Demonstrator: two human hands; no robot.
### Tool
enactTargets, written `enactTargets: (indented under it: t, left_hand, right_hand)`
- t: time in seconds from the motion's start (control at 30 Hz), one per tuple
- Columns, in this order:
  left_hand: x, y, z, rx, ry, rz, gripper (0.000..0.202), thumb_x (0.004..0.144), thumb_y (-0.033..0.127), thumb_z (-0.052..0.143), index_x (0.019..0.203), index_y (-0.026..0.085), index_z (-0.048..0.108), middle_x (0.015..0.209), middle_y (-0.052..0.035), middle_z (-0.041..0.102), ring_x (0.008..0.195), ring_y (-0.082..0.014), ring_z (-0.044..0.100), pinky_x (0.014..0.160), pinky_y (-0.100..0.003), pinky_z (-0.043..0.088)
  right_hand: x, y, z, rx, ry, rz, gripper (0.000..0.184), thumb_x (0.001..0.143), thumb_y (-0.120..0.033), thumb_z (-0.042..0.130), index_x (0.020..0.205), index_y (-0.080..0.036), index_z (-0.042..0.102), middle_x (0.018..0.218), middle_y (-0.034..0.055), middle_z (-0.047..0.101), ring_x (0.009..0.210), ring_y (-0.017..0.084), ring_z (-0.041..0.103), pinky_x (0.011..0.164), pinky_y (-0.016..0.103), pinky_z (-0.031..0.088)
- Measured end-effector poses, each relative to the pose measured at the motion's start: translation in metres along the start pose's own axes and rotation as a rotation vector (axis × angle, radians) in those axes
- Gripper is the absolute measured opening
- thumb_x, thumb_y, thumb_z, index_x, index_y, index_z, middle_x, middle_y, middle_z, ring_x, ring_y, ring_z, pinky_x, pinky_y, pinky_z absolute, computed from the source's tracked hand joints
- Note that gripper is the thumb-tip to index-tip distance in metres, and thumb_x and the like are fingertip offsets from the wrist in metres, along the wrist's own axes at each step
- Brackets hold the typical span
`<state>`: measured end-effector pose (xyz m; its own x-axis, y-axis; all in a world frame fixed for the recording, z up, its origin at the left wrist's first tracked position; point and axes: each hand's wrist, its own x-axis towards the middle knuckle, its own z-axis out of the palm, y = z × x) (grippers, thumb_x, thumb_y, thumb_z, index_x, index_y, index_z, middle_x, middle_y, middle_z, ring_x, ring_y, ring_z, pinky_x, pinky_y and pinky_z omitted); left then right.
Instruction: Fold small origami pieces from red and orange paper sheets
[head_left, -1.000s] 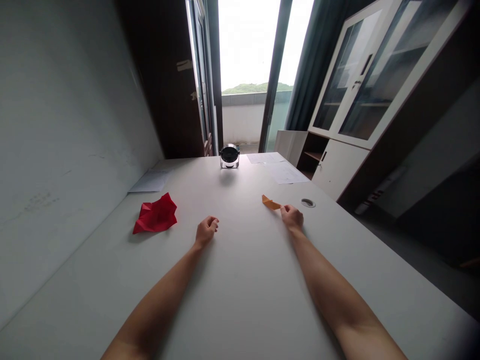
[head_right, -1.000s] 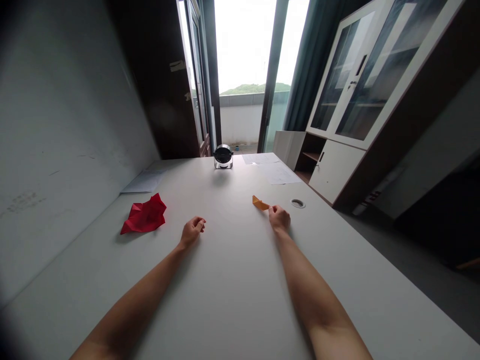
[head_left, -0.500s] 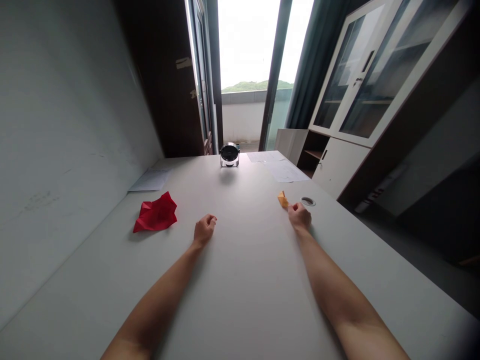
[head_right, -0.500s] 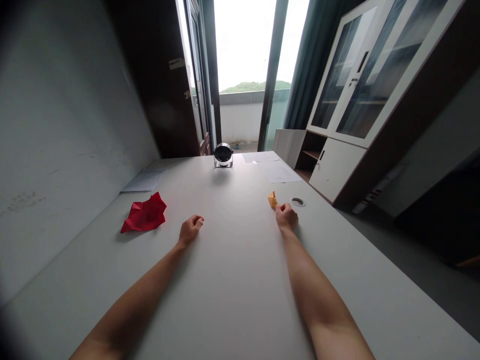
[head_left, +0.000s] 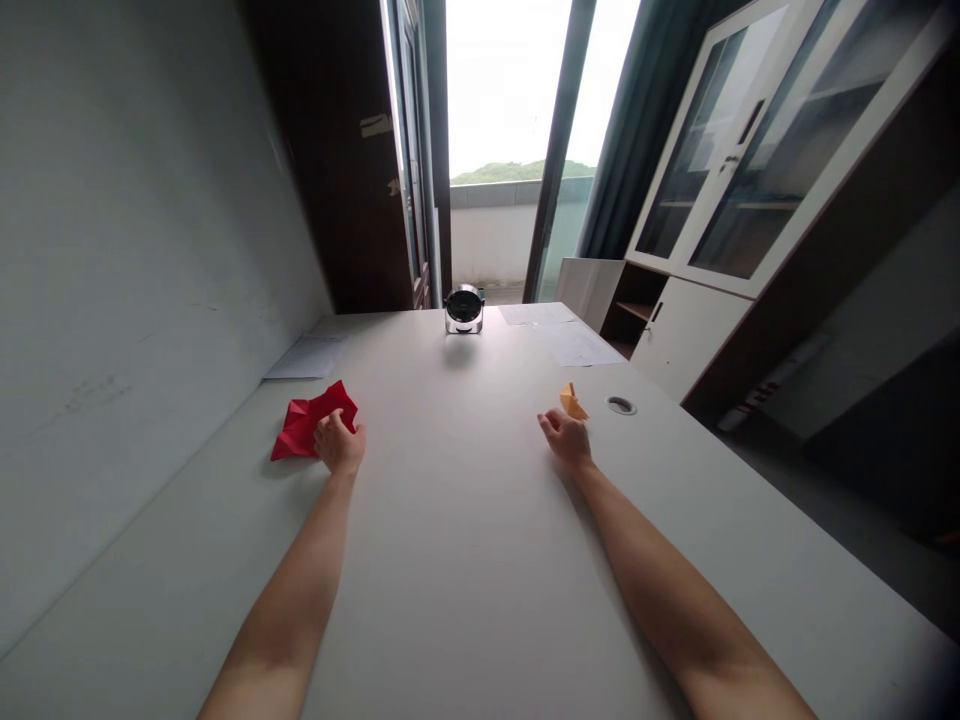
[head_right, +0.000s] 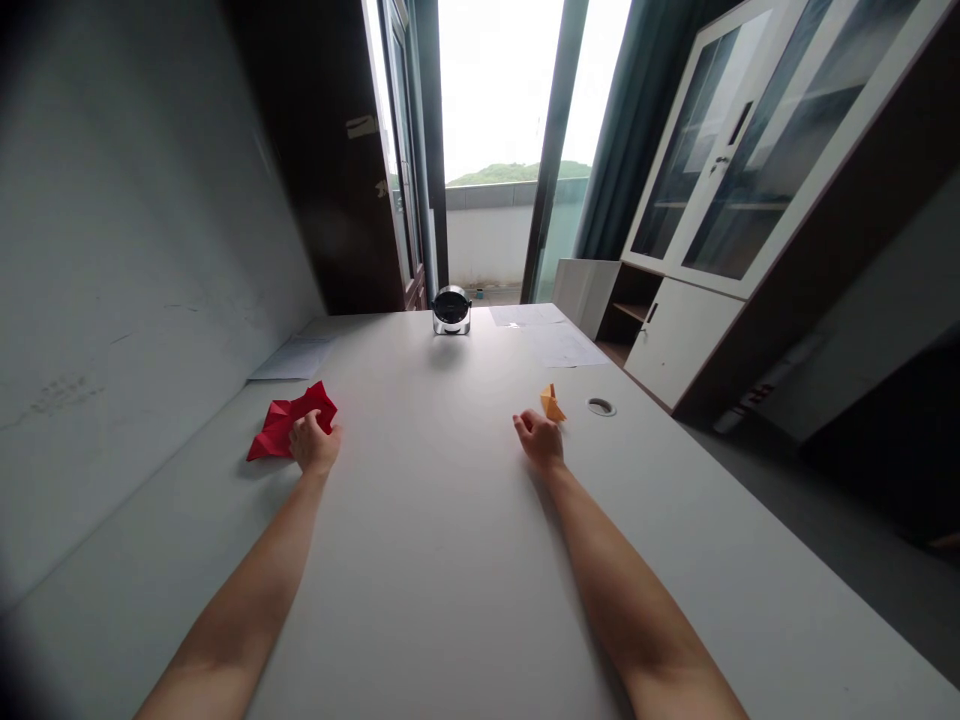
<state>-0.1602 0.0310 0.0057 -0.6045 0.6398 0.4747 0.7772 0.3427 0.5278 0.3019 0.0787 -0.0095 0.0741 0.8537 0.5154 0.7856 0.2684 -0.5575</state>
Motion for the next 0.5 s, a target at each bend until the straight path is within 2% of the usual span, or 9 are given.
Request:
enactTargets:
  t: [0.07,0.13,0.23,0.37,0.5]
  left_hand:
    - [0.003,-0.010,0.005,0.027,-0.055,-0.049,0.058,0.078,0.034,0.064,0.132,0.017,0.050,0.133,-0.0194,0.050,0.120,-0.0394,0.046,0.095,-0.051,0.039]
    - [0.009,-0.020,0.008,0.034,-0.078,-0.076,0.059,0.079,0.033,0.063,0.134,0.015,0.049,0.132,-0.0210,0.050,0.119,-0.0386,0.048,0.097,-0.050,0.039]
    - [0.022,-0.036,0.009,0.005,-0.057,-0.074,0.054,0.084,0.032,0.058,0.133,0.012,0.050,0.126,-0.0212,0.055,0.120,-0.0347,0.050,0.103,-0.047,0.037]
    - [0.038,-0.054,0.007,-0.052,-0.038,-0.116,0.056,0.084,0.042,0.059,0.131,0.013,0.051,0.125,-0.0192,0.058,0.120,-0.0328,0.052,0.102,-0.044,0.039]
    - [0.043,-0.062,0.007,-0.086,-0.056,-0.089,0.054,0.081,0.041,0.062,0.127,0.013,0.055,0.121,-0.0174,0.061,0.117,-0.0317,0.054,0.101,-0.042,0.041]
  right_hand:
    - [0.000,0.000,0.000,0.003,0.002,0.003,0.037,0.089,-0.048,0.049,0.064,-0.021,0.051,0.058,0.0008,0.058,0.054,0.016,0.050,0.060,0.028,0.032]
    - [0.000,0.000,0.001,0.001,0.002,0.003,0.038,0.089,-0.049,0.048,0.063,-0.021,0.051,0.057,0.0008,0.057,0.054,0.016,0.050,0.059,0.027,0.032]
    - [0.000,0.000,0.002,0.005,0.001,0.007,0.038,0.088,-0.050,0.048,0.063,-0.021,0.051,0.057,0.0007,0.057,0.054,0.016,0.050,0.059,0.027,0.033]
    - [0.000,0.000,0.001,0.017,-0.010,0.038,0.037,0.088,-0.050,0.048,0.064,-0.022,0.052,0.057,0.0007,0.058,0.054,0.016,0.051,0.059,0.027,0.034]
    - [0.000,-0.001,-0.002,0.017,-0.030,0.063,0.038,0.088,-0.050,0.048,0.063,-0.022,0.052,0.057,0.0010,0.058,0.055,0.017,0.052,0.060,0.027,0.035]
